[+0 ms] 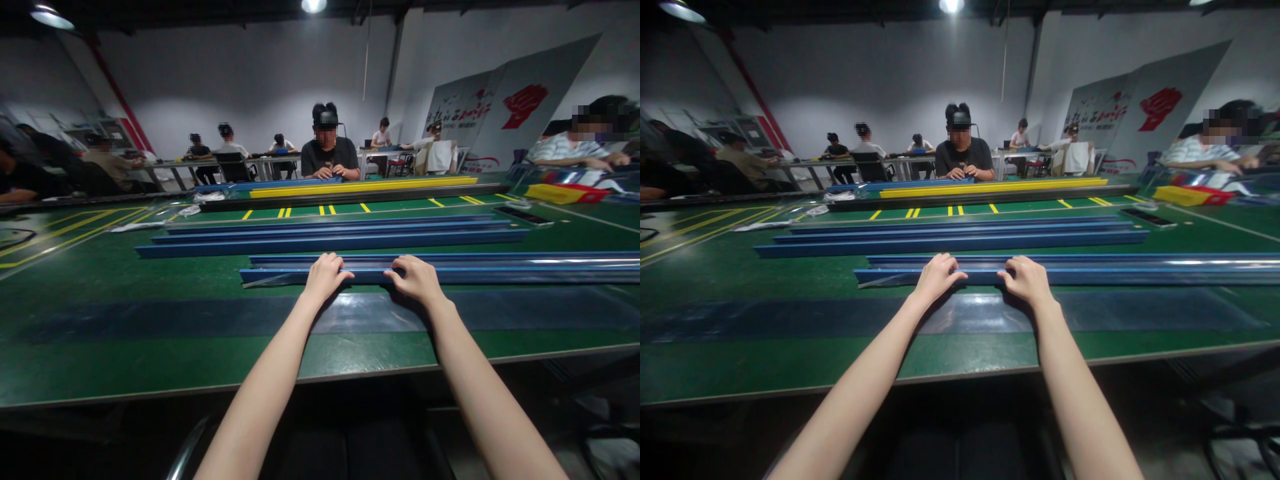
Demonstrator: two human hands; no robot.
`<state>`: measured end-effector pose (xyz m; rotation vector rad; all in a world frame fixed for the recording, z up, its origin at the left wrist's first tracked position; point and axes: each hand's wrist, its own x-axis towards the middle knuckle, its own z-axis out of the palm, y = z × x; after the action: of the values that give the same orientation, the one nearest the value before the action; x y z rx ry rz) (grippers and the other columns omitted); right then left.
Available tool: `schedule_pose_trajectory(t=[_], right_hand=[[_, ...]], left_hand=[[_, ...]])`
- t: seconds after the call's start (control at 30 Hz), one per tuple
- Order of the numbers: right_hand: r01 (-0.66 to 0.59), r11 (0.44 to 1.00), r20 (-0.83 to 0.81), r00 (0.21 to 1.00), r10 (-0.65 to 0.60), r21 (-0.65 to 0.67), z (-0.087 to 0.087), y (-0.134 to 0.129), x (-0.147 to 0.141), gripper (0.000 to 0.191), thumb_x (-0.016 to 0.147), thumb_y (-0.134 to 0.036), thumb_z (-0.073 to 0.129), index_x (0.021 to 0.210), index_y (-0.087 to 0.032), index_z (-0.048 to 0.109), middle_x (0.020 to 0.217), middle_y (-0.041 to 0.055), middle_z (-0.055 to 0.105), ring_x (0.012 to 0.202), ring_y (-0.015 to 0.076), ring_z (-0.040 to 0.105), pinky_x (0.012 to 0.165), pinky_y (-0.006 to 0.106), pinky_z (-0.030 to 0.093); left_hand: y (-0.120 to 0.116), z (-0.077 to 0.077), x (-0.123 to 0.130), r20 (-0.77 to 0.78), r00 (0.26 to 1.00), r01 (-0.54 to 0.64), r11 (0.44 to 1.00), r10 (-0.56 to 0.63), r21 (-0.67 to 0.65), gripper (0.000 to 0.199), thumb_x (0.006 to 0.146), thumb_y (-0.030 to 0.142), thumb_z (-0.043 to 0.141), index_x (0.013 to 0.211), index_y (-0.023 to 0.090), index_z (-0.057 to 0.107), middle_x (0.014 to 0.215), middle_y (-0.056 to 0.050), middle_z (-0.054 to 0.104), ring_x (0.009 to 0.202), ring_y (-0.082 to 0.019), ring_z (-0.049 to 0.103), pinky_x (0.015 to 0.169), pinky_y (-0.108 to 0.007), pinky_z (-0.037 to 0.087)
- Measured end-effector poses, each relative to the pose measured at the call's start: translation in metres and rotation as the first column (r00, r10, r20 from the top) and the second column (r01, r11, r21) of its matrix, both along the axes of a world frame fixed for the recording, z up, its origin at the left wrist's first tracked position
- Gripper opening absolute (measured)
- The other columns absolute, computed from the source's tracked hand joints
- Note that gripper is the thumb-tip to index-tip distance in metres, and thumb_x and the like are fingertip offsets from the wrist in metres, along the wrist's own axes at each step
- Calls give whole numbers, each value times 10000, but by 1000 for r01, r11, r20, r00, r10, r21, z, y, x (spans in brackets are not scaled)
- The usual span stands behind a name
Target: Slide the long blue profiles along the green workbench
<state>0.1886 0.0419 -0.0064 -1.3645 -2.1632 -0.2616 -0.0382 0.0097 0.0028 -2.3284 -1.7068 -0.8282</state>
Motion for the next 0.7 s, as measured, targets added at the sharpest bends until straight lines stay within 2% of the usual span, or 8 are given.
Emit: schedule_pose_trajectory(t=[0.17, 0.37, 0.7], right_hand=[[-58, 998, 0, 998, 58, -12, 1, -2, -4, 225, 781, -398, 486, 726, -203, 584, 802, 42, 625, 790, 177, 546, 633, 249, 359], [-221, 975, -33, 975, 221, 9, 2, -8, -30, 236, 801, -429, 483, 811, -206, 559, 831, 47, 609, 821, 176, 529, 686, 256, 373], [-194, 981, 9, 981, 194, 0, 0, -2, -36, 179, 819, -351, 469, 768, -197, 545, 787, 46, 584, 765, 165, 514, 631, 246, 345]], left_hand=[[-1, 1, 0, -34, 999, -29, 1000, 29, 2, 242, 741, 414, 635, 717, 187, 554, 804, -5, 575, 809, -156, 500, 688, -250, 395], [-1, 2, -1, -104, 994, -13, 1000, 13, -2, 239, 766, 425, 601, 758, 189, 560, 838, -19, 586, 839, -169, 500, 704, -262, 397], [0, 3, -5, -151, 988, 38, 999, -37, 8, 229, 762, 401, 615, 784, 180, 558, 835, -22, 577, 832, -165, 504, 710, -260, 400]])
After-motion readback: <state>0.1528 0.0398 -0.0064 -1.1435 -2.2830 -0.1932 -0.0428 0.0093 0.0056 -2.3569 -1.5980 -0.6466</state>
